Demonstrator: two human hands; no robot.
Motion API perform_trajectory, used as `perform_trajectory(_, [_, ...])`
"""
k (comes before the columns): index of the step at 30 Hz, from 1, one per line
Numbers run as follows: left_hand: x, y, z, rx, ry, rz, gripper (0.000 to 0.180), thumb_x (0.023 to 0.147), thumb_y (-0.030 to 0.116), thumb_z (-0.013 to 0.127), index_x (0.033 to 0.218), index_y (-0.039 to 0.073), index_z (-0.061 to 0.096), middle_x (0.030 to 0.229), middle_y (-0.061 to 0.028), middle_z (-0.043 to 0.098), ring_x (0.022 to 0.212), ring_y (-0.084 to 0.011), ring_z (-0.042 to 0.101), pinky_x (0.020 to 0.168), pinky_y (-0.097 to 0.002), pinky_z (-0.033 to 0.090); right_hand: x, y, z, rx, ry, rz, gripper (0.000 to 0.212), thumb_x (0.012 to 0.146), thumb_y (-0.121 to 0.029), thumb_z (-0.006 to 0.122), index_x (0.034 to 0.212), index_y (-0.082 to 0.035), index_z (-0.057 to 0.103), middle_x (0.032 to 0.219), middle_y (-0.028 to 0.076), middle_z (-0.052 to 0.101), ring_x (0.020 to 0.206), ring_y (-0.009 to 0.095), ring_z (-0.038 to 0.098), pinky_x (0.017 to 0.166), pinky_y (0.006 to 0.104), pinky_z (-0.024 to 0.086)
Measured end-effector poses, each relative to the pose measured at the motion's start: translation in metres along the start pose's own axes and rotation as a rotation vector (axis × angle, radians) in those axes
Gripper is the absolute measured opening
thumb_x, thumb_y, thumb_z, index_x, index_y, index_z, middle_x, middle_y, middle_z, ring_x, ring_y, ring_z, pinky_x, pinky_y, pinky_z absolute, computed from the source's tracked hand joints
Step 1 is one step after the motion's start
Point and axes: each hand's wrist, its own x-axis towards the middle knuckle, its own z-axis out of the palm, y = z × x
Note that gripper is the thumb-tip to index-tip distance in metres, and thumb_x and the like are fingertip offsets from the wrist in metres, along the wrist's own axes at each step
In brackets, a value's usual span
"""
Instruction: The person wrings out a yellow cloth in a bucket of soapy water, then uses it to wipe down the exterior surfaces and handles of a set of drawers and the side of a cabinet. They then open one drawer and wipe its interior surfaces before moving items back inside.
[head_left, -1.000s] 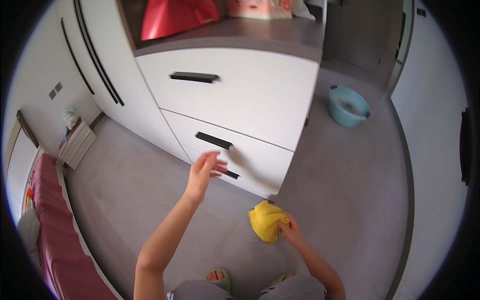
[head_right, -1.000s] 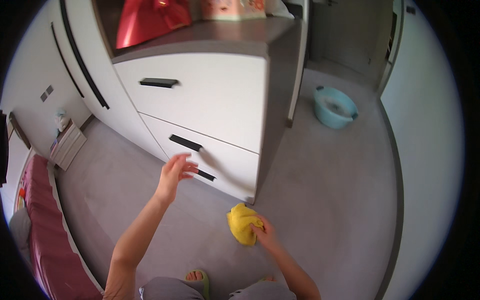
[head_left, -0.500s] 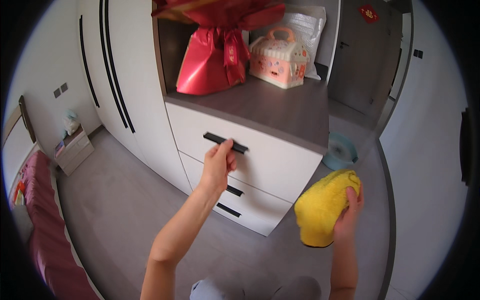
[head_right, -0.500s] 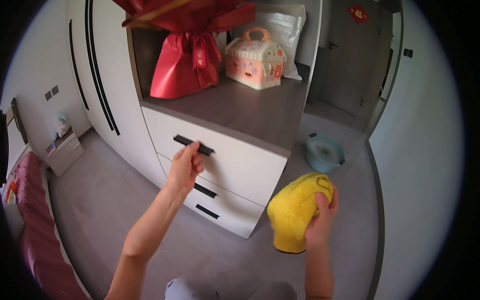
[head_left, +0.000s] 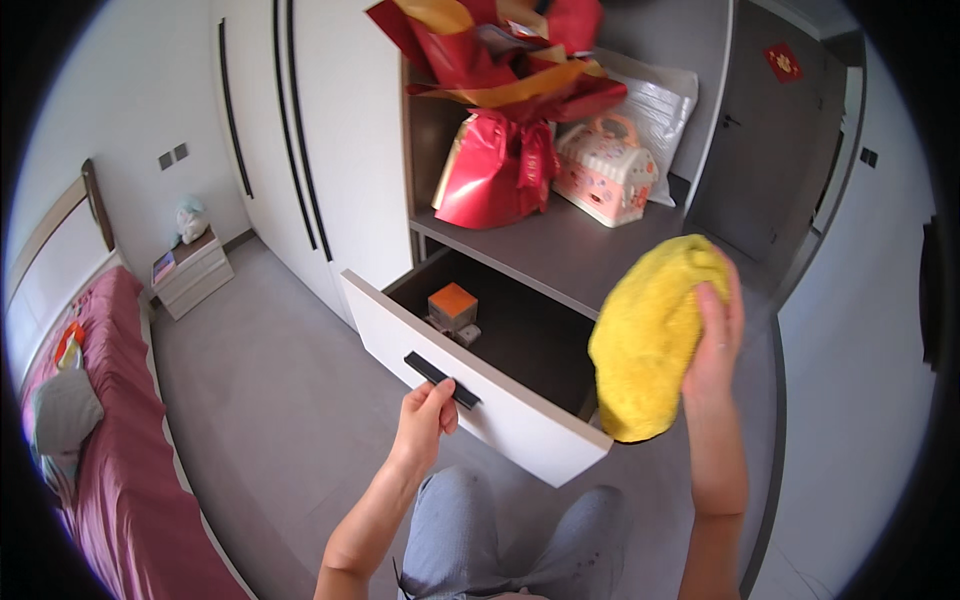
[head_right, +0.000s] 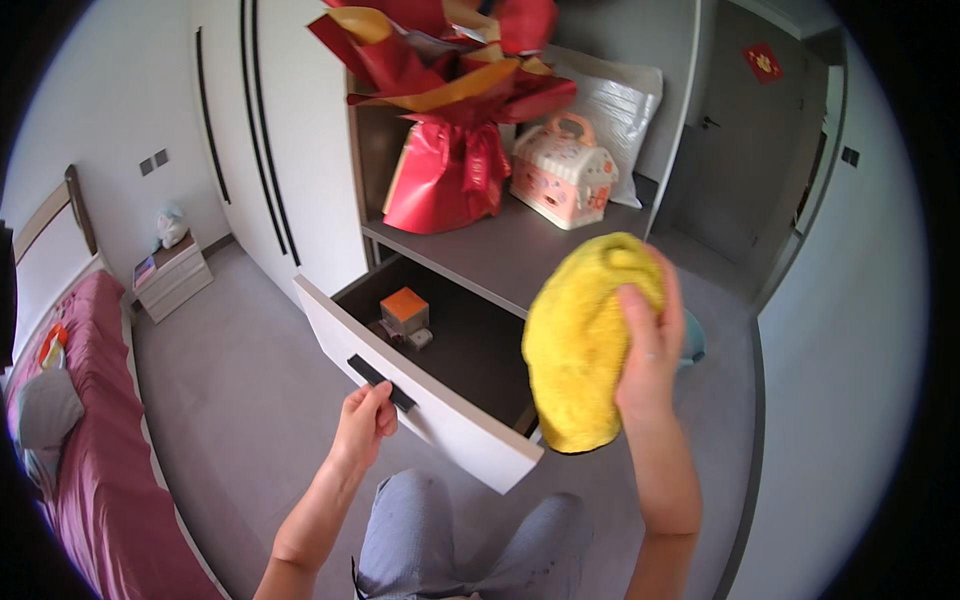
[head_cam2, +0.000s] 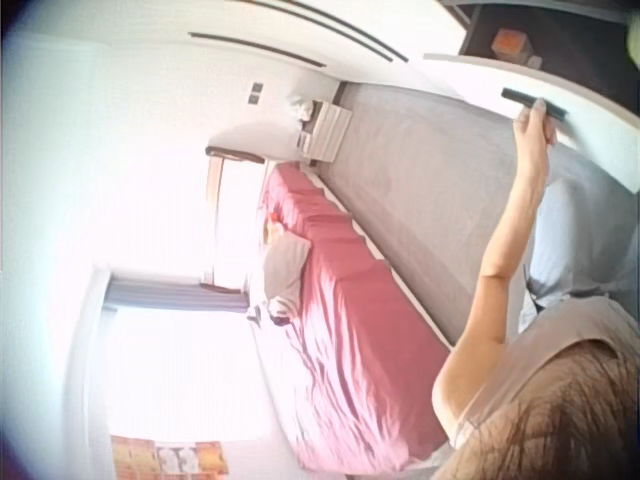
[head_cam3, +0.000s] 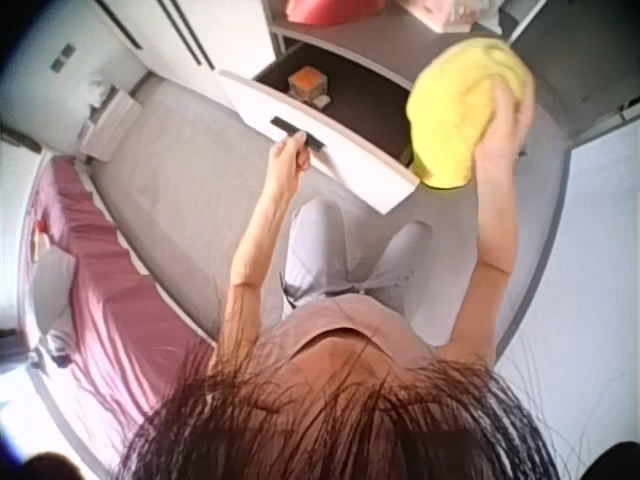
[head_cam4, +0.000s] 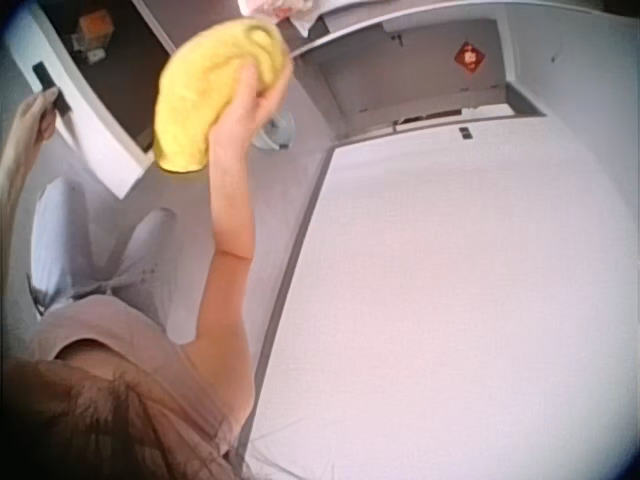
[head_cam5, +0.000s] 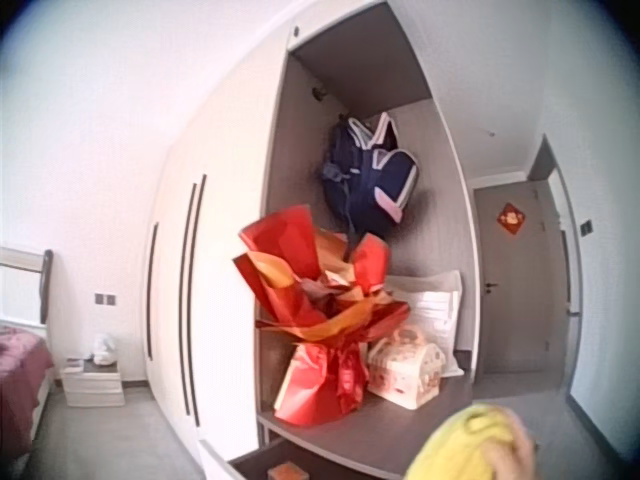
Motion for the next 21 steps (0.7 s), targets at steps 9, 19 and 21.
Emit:
perform_trajectory(9, [-0.029, -0.015, -0.029, -0.149, 0.066, 0.045, 0.021, 0.097, 0.019, 0.060, 0.080, 0.005, 0.061, 0.065, 0.0013, 0.057, 0.054, -0.0067, 0.051, 0.047, -0.0238, 0.038, -0.070, 0.041, 0.116, -0.717, -1.216, -0.433, 0.068, 0.069, -0.015, 0.083, 0.130, -0.019, 0.055, 0.133, 0.008, 0.046, 0.124, 0.032, 0.044, 0.102, 0.0417, 0.042])
perform_trajectory(19, [-0.062, 0.017, -0.056, -0.068, -0.072, -0.083, 0.029, 0.096, 0.019, 0.062, 0.070, 0.008, 0.055, 0.054, 0.0000, 0.048, 0.046, -0.0092, 0.042, 0.044, -0.0250, 0.032, -0.054, 0.163, 0.283, -0.737, -1.096, -0.304, 0.064, 0.078, -0.015, 0.076, 0.134, -0.016, 0.046, 0.128, 0.011, 0.049, 0.118, 0.033, 0.048, 0.097, 0.0416, 0.046])
perform_trajectory(21, [-0.070, 0.023, -0.064, -0.043, -0.077, -0.105, 0.030, 0.096, 0.019, 0.062, 0.069, 0.006, 0.056, 0.053, -0.0005, 0.049, 0.046, -0.0093, 0.044, 0.044, -0.0250, 0.033, -0.053, 0.179, 0.313, -0.796, -0.914, -0.368, 0.054, 0.087, -0.031, 0.069, 0.132, -0.012, 0.044, 0.109, 0.015, 0.060, 0.099, 0.034, 0.060, 0.084, 0.0430, 0.052])
